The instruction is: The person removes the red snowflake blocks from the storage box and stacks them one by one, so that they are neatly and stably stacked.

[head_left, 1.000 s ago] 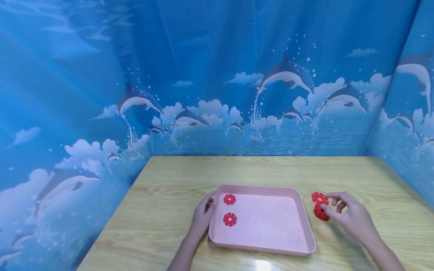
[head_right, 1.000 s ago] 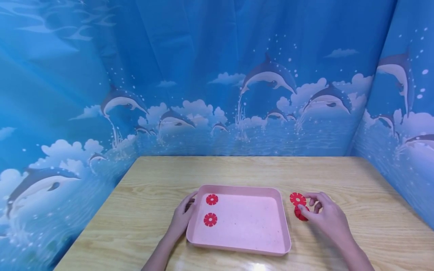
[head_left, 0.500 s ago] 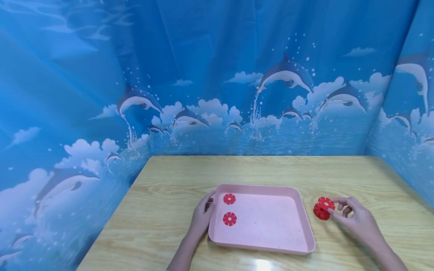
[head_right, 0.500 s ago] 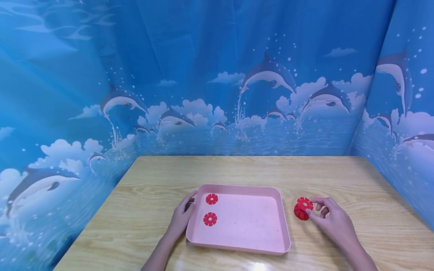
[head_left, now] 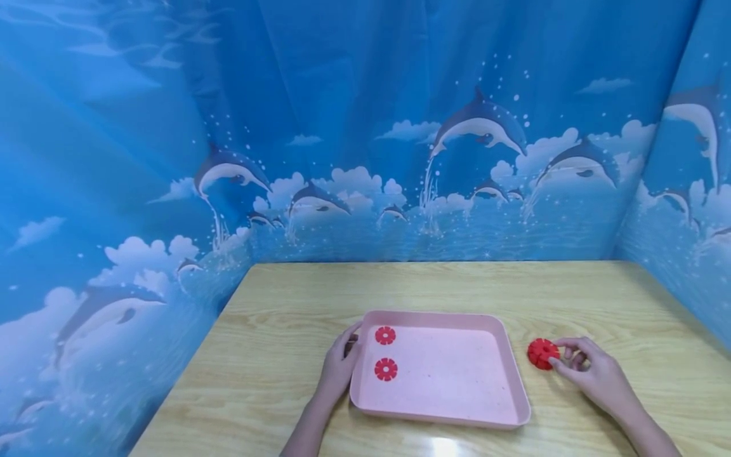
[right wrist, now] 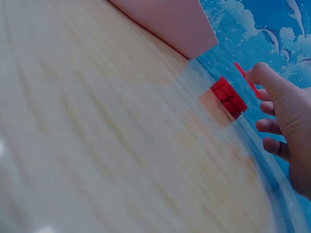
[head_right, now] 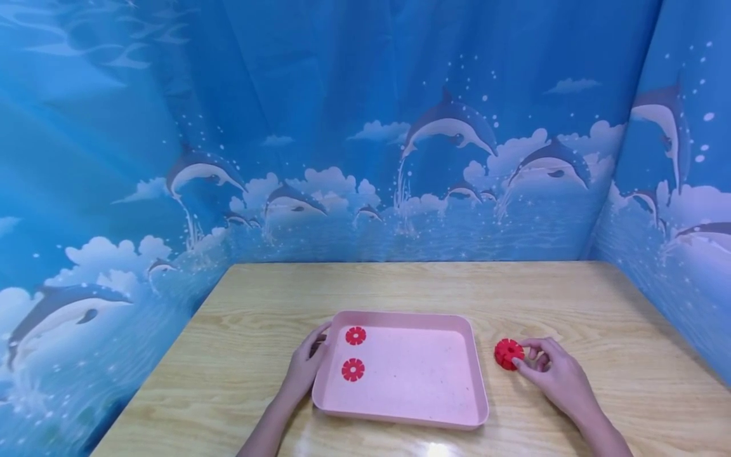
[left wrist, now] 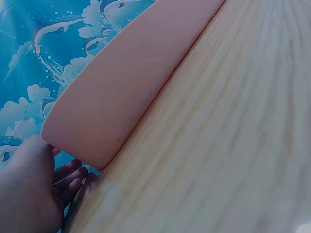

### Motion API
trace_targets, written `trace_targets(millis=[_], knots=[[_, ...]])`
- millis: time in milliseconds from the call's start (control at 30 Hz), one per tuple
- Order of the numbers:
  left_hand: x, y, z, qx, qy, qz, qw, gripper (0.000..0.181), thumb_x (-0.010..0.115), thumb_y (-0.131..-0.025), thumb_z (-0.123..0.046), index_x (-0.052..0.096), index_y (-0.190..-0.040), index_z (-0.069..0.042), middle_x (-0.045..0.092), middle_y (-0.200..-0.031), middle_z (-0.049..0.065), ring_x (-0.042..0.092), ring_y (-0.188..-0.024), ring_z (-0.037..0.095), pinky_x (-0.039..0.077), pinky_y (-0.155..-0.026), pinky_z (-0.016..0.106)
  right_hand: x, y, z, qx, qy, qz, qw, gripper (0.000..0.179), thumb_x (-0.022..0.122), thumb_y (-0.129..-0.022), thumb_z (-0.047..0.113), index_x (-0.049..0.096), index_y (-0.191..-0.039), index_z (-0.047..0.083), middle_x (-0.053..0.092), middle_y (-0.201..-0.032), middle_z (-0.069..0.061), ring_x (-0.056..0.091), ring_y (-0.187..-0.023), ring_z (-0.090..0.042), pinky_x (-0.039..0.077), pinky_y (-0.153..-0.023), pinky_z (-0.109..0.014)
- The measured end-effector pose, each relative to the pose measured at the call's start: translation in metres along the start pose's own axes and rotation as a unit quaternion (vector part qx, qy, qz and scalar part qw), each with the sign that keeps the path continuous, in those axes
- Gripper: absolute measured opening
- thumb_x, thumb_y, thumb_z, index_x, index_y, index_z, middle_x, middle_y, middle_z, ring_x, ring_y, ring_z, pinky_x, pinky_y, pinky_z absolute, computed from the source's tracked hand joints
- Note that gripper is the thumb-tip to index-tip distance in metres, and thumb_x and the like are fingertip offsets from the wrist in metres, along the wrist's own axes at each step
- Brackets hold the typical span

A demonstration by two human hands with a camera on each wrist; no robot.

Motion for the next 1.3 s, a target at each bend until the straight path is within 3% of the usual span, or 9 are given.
trace_targets(millis=[300,867,1300], knots=[[0.001,-0.002,0.002,0.007,-0.004,0.0,1.0,0.039,0.052,-0.093,-0.014,0.05,-0.132,-0.013,0.055,-0.109,0.01,0.054,-0.1,0.026,0.045,-0.088,0.041,0.005,-0.001,-0.006,-0.001,0.001,0.021,0.9998,0.034,0.077,-0.07,0.005,0.063,-0.099,0.002,0.051,-0.075,0.003,0.047,-0.062,-0.005,0.04,-0.052,-0.016],[-0.001,-0.001,0.001,-0.006,0.011,0.006,0.9999,0.039,0.052,-0.093,-0.014,0.05,-0.132,-0.016,0.056,-0.109,0.009,0.054,-0.099,0.023,0.045,-0.088,0.039,0.008,-0.002,-0.011,-0.012,-0.021,0.03,0.9993,0.032,0.075,-0.07,-0.001,0.063,-0.099,0.001,0.049,-0.074,0.004,0.046,-0.062,-0.004,0.037,-0.052,-0.015],[0.0,-0.002,0.002,0.006,-0.002,0.004,1.0,0.038,0.052,-0.093,-0.014,0.05,-0.131,-0.013,0.056,-0.108,0.01,0.055,-0.099,0.026,0.047,-0.086,0.04,0.009,-0.003,-0.015,0.003,-0.034,0.048,0.9983,0.032,0.073,-0.073,0.0,0.062,-0.103,0.0,0.05,-0.076,0.003,0.046,-0.063,-0.005,0.039,-0.052,-0.016]])
Point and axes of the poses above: each hand's wrist, its own y-axis away from the middle knuckle, its own x-axis out of the palm, z = x × y, the point moved 5 cm from there along -y, towards the middle knuckle
